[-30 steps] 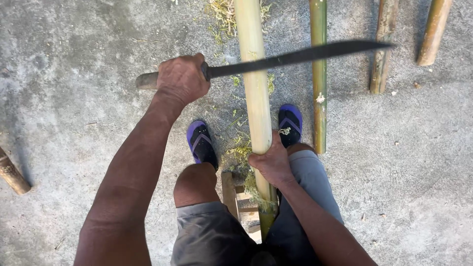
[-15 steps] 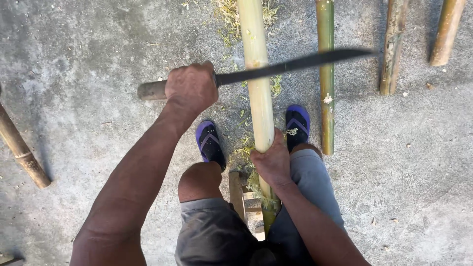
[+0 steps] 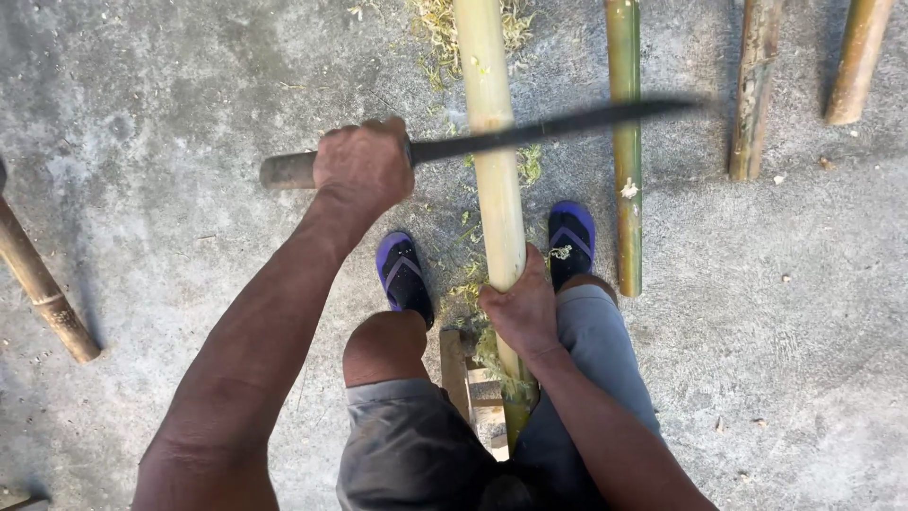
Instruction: Using a machete to shave and smooth a bamboo pole while sitting.
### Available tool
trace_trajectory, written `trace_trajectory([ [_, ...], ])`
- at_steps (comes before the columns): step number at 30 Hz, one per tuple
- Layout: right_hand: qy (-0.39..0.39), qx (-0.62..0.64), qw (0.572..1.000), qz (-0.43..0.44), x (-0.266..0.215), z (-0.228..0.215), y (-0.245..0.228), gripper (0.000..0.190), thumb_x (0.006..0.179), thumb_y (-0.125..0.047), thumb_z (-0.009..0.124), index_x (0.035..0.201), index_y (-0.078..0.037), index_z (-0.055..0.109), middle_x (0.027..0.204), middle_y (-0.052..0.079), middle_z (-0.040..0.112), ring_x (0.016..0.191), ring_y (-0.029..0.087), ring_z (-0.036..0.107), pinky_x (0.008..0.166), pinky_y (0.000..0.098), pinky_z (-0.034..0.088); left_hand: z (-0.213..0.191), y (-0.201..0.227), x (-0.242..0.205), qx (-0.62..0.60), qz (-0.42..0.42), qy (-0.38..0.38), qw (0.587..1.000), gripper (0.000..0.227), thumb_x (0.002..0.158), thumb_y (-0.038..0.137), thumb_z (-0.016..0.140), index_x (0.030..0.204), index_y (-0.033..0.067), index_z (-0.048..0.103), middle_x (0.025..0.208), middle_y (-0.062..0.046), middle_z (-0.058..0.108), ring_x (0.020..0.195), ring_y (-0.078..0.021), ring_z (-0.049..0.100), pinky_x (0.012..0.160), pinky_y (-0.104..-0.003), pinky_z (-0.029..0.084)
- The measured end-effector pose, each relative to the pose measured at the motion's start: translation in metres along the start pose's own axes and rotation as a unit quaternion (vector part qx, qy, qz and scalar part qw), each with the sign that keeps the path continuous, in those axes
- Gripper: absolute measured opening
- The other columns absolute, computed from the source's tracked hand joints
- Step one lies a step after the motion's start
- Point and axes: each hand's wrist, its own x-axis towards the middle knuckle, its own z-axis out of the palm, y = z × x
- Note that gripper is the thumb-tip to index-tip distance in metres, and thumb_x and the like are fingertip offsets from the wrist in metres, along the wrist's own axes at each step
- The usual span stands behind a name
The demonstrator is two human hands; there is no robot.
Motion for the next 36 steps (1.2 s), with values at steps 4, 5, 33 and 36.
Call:
trace_trajectory([
  [4,-0.012,-0.007,1.000,0.015,0.004,-0.001,-0.002,0.085,0.074,-0.009,0.068,0.149,-0.001,0.027,0.109,0.020,0.068,0.092,0.029,0.075,0.087,0.0383,0.062,-0.004,0.009,0.000,-0.015,-0.006,-0.018,1.000,0.017,0.102,0.020,0.059,0.106,0.0059,0.068,0.073,-0.013,0.069,0.061,-0.0205,0.070,0.060,-0.040,0.060],
  [5,-0.018,-0.009,1.000,0.023,0.002,-0.002,-0.004,0.086,0.074,-0.009,0.068,0.149,-0.001,0.027,0.109,0.020,0.068,0.091,0.029,0.075,0.086,0.0380,0.063,0.002,0.007,0.002,-0.009,-0.002,-0.027,1.000,0.018,0.103,0.021,0.058,0.107,0.0061,0.068,0.072,-0.012,0.068,0.060,-0.0195,0.069,0.057,-0.040,0.059],
  [33,0.004,0.010,1.000,-0.013,0.001,0.000,0.009,0.083,0.074,-0.010,0.070,0.147,-0.002,0.030,0.109,0.018,0.066,0.090,0.028,0.073,0.082,0.0404,0.062,-0.015,0.011,0.001,-0.018,-0.031,-0.060,0.998,0.017,0.097,0.012,0.061,0.112,0.0045,0.066,0.083,-0.016,0.072,0.076,-0.0259,0.074,0.073,-0.047,0.060],
  [36,0.000,-0.003,1.000,-0.006,0.000,0.000,0.004,0.082,0.075,-0.011,0.070,0.147,-0.002,0.030,0.108,0.018,0.067,0.087,0.028,0.073,0.081,0.0390,0.062,-0.016,0.017,-0.010,-0.022,-0.025,-0.036,0.999,0.017,0.094,0.012,0.063,0.108,0.0035,0.067,0.080,-0.015,0.071,0.074,-0.0256,0.072,0.074,-0.048,0.057],
])
